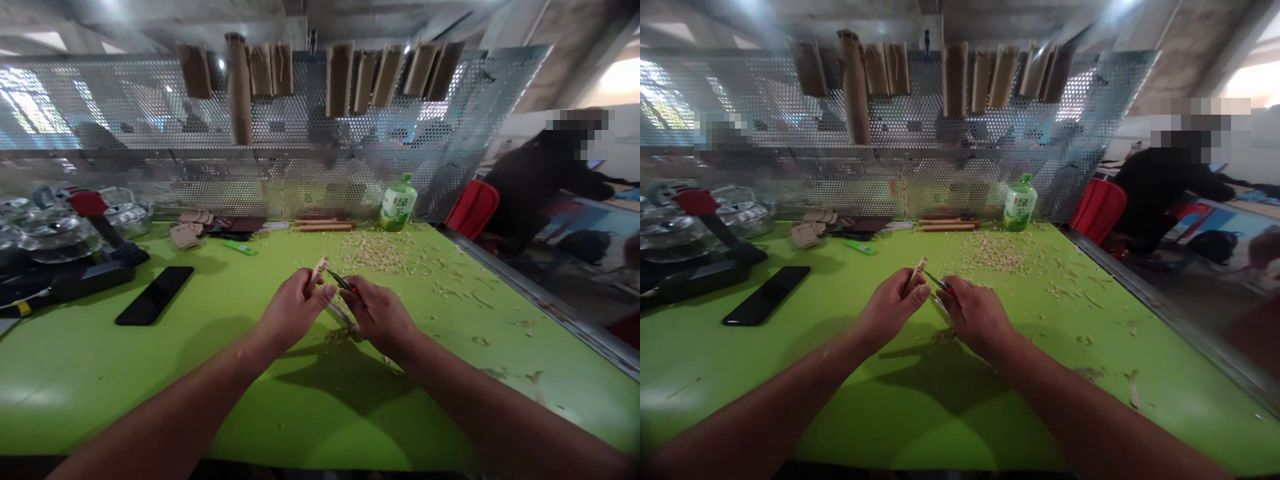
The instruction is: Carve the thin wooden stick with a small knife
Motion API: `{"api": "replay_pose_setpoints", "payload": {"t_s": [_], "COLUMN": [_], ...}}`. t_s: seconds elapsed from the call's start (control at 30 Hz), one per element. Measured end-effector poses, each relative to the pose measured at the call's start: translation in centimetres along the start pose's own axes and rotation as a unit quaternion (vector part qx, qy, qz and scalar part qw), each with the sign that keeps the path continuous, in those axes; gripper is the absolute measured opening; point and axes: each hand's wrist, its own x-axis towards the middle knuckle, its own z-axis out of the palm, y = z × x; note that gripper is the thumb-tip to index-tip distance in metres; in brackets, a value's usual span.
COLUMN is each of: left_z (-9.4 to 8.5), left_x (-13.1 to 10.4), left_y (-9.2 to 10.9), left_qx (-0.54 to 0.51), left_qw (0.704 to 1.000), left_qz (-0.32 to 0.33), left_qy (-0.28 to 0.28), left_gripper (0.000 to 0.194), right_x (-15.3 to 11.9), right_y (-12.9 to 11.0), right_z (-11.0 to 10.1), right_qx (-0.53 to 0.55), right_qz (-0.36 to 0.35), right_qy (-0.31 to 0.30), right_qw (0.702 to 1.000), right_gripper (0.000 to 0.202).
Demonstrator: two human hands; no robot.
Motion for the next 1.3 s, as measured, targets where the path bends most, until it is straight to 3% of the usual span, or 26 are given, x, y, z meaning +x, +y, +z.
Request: {"api": "replay_pose_setpoints", "payload": {"t_s": [0.47,0.7,1.3], "left_z": [-0.01,-0.04,-0.23], "left_x": [-0.23,-0.03,0.22], "left_y": [0.39,-0.20,-0.21], "left_qx": [-0.023,-0.038,-0.001], "left_qw": [0.999,0.997,0.998], "left_qz": [-0.021,-0.031,-0.021], "left_qy": [-0.039,-0.054,-0.056], "left_gripper": [0.033,0.034,0.031], "right_x": [0.14,0.11,0.04], "right_y": [-0.07,0.20,-0.03], "right_z": [-0.05,-0.19,-0.31], "right_qx": [-0.093,-0.089,-0.155], "right_qz": [0.026,0.014,0.018], "right_qy": [0.003,-0.006,-0.009], "right_qw": [0.995,0.996,0.988], "right_gripper": [0.033,0.034,0.037]}}
